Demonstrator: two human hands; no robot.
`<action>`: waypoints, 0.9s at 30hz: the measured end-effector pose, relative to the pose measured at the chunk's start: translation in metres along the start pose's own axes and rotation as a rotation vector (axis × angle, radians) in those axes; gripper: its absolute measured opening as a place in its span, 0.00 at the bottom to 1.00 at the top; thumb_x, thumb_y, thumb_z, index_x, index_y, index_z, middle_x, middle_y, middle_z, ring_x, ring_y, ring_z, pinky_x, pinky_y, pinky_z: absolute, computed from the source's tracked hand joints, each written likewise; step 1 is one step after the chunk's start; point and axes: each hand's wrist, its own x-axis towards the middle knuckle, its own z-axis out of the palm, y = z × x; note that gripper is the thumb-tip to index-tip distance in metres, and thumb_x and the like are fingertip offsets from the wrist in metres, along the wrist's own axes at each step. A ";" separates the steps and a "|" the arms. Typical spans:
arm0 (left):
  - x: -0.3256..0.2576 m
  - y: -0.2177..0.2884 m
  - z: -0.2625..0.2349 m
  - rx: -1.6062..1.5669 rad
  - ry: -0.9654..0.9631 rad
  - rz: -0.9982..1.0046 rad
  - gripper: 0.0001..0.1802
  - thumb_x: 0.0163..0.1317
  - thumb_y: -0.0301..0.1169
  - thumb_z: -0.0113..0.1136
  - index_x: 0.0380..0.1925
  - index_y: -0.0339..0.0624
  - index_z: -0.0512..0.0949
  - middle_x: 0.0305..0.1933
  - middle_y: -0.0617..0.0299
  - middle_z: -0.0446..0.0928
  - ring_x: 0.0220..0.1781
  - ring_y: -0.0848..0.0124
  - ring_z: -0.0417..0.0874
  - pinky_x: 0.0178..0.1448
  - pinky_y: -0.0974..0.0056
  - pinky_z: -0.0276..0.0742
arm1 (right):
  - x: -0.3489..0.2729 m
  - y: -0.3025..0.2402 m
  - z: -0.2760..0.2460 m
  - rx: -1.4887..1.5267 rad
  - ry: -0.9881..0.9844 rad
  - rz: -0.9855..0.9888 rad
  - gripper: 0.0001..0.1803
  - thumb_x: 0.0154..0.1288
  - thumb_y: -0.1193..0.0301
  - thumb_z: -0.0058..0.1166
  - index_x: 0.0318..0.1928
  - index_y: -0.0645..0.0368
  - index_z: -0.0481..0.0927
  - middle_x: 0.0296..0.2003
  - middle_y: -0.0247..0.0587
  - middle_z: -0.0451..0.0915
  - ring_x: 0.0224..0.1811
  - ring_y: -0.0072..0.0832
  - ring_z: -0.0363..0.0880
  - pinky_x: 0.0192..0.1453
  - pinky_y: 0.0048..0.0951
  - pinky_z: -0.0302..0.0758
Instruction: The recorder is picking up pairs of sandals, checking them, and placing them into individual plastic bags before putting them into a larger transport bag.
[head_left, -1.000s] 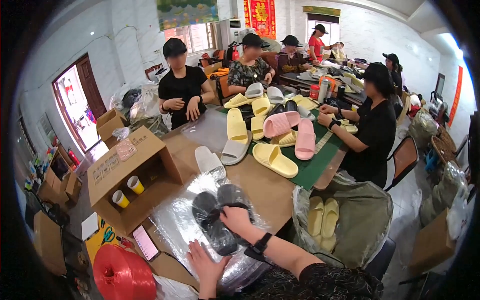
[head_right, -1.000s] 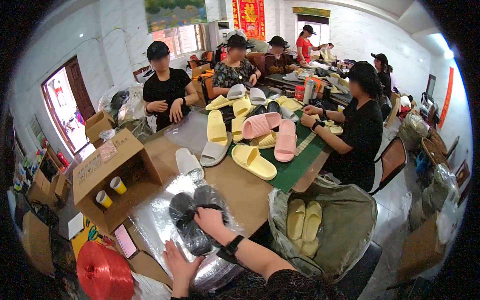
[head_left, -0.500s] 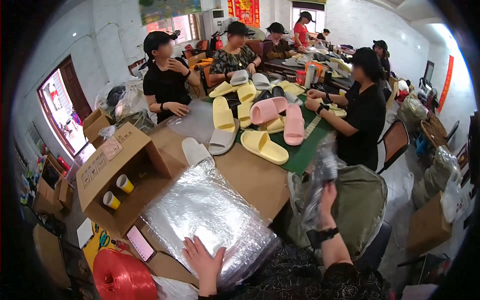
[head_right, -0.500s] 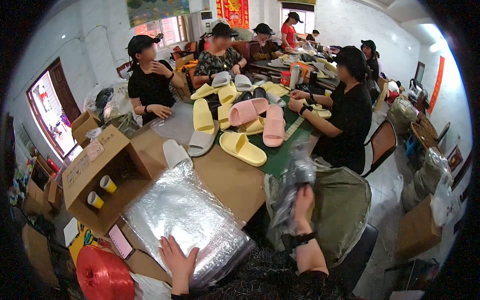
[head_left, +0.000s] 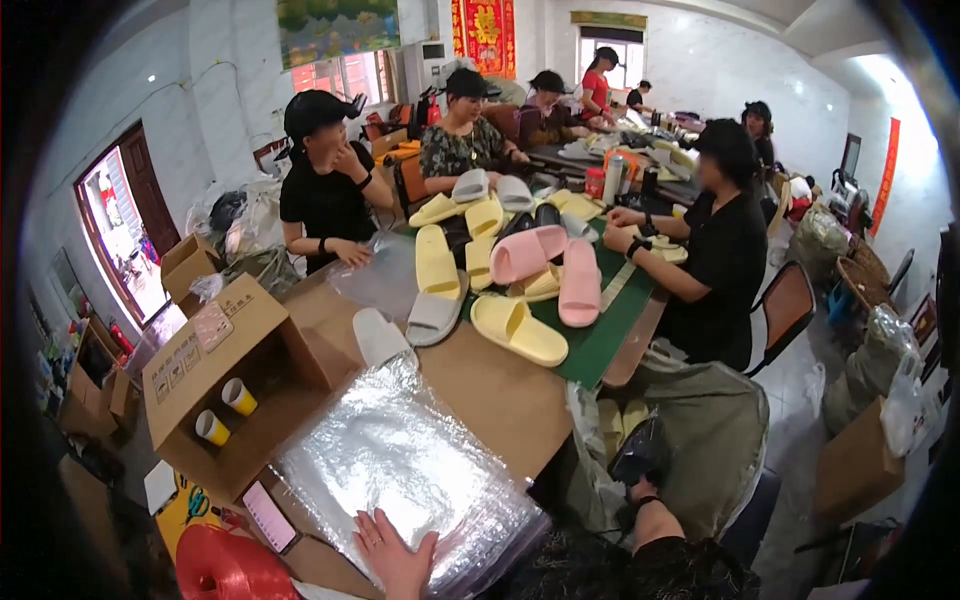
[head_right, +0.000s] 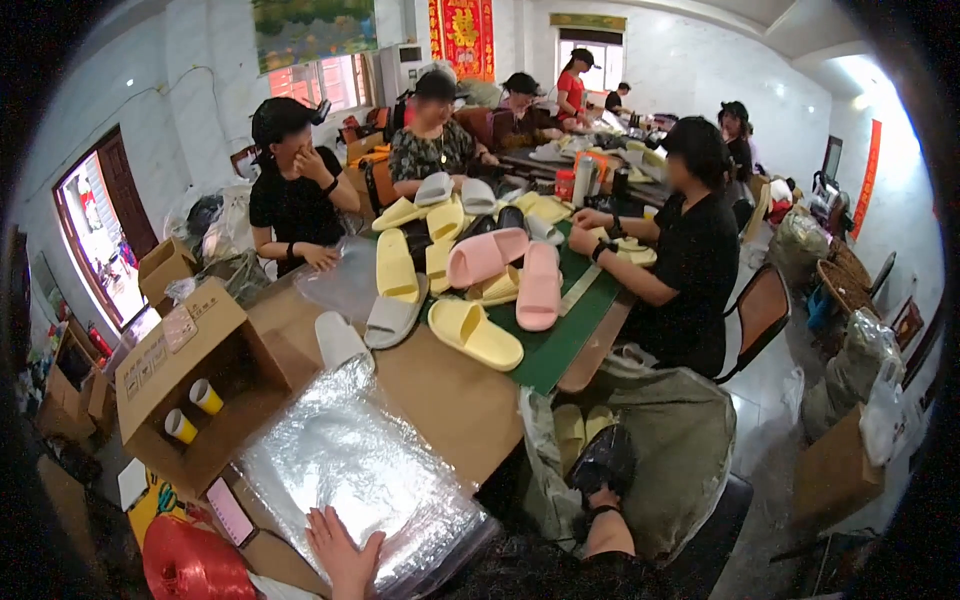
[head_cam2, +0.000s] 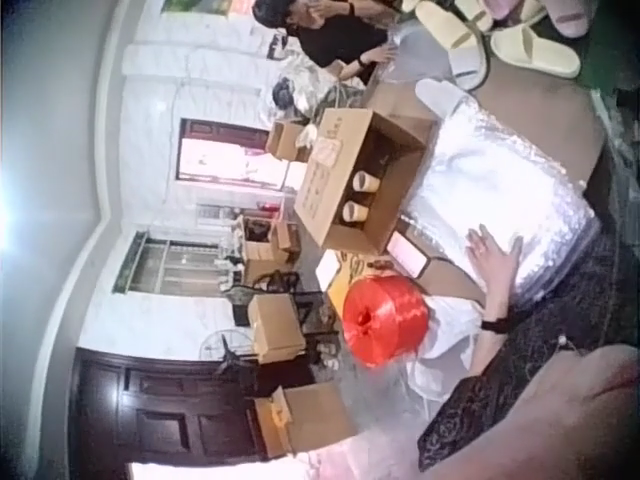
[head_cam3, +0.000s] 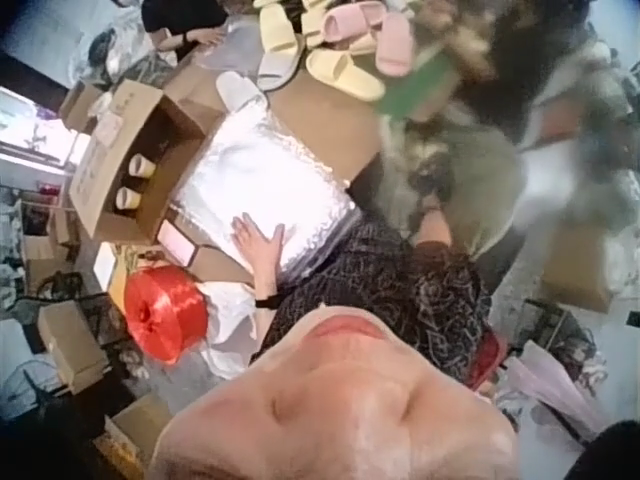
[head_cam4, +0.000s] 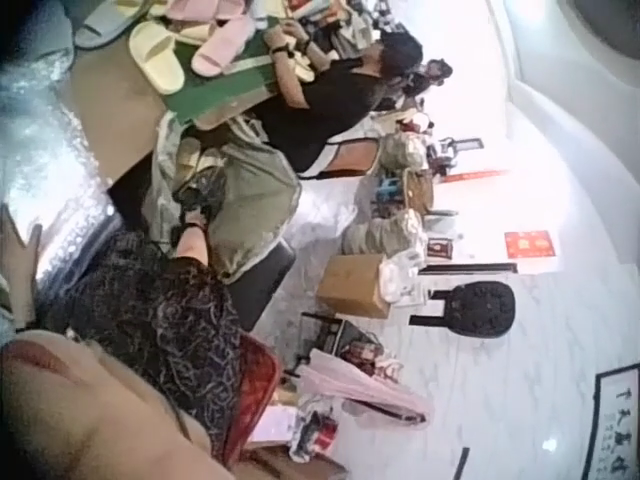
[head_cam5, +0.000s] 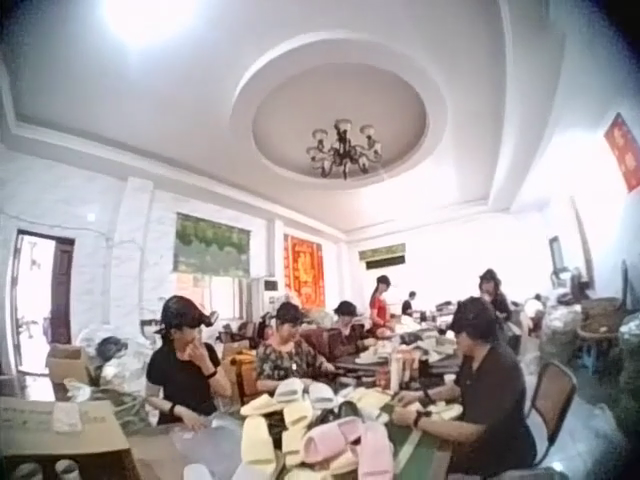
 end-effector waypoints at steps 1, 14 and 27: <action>0.001 0.000 0.000 0.015 -0.012 -0.010 0.61 0.49 0.58 0.70 0.72 0.27 0.56 0.77 0.28 0.48 0.81 0.41 0.45 0.81 0.40 0.35 | 0.008 0.000 -0.002 0.063 -0.057 -0.058 0.46 0.61 0.45 0.56 0.75 0.49 0.58 0.68 0.59 0.68 0.72 0.55 0.65 0.76 0.50 0.61; 0.013 0.007 0.005 0.018 0.001 -0.007 0.59 0.52 0.60 0.67 0.73 0.31 0.55 0.78 0.32 0.48 0.82 0.43 0.44 0.81 0.42 0.36 | -0.124 -0.204 -0.215 0.452 0.738 -0.872 0.10 0.66 0.63 0.57 0.37 0.56 0.83 0.38 0.39 0.83 0.41 0.46 0.80 0.45 0.44 0.79; 0.007 0.002 0.007 -0.012 0.002 -0.027 0.60 0.49 0.64 0.67 0.71 0.30 0.57 0.77 0.29 0.49 0.81 0.41 0.45 0.81 0.40 0.36 | -0.101 -0.352 -0.186 0.134 0.602 -1.008 0.39 0.50 0.50 0.72 0.64 0.45 0.77 0.63 0.50 0.67 0.63 0.50 0.67 0.66 0.51 0.67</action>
